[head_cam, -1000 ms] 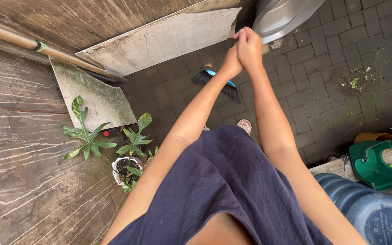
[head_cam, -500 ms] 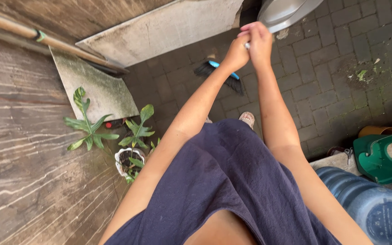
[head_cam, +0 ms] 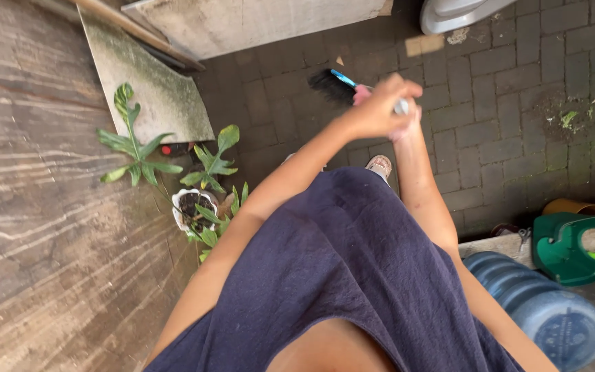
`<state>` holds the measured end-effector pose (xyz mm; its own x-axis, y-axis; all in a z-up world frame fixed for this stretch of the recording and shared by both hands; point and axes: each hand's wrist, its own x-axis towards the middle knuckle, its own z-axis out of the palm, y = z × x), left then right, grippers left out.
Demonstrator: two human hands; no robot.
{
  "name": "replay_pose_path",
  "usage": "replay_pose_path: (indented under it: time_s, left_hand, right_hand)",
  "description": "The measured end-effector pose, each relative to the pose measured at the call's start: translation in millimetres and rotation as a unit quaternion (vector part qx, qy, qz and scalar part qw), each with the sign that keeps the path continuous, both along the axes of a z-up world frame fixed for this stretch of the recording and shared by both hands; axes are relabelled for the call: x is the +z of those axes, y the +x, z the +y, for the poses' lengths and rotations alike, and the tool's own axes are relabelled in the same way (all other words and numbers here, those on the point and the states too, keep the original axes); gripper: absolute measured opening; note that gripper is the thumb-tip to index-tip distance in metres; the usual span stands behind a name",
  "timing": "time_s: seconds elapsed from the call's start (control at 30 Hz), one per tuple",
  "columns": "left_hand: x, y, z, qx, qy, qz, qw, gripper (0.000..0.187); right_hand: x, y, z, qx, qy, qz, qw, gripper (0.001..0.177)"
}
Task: Sweeping the tiled outdoor area with a broom.
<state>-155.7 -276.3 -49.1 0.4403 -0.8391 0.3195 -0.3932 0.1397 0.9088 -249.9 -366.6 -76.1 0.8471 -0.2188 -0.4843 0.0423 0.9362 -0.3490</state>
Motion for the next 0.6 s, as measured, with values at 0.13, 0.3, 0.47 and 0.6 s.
replay_pose_path:
  time_s: [0.13, 0.3, 0.47, 0.6]
  left_hand:
    - [34.4, -8.4, 76.3, -0.086, 0.011, -0.041, 0.995, 0.075]
    - [12.1, 9.2, 179.7, -0.052, 0.171, -0.002, 0.984, 0.073]
    - [-32.4, 21.2, 291.9, 0.183, 0.260, 0.144, 0.937, 0.047]
    - [-32.2, 24.0, 351.6, 0.257, 0.230, 0.141, 0.928, 0.043]
  right_hand:
    - [-136.3, -45.4, -55.3, 0.034, -0.084, -0.021, 0.996, 0.033]
    - [-79.9, -73.1, -44.3, -0.014, 0.169, 0.180, 0.969, 0.027]
    - [6.1, -98.9, 3.0, 0.166, 0.133, 0.302, 0.929, 0.021]
    - [77.4, -90.1, 45.0, 0.288, -0.055, 0.383, 0.876, 0.017]
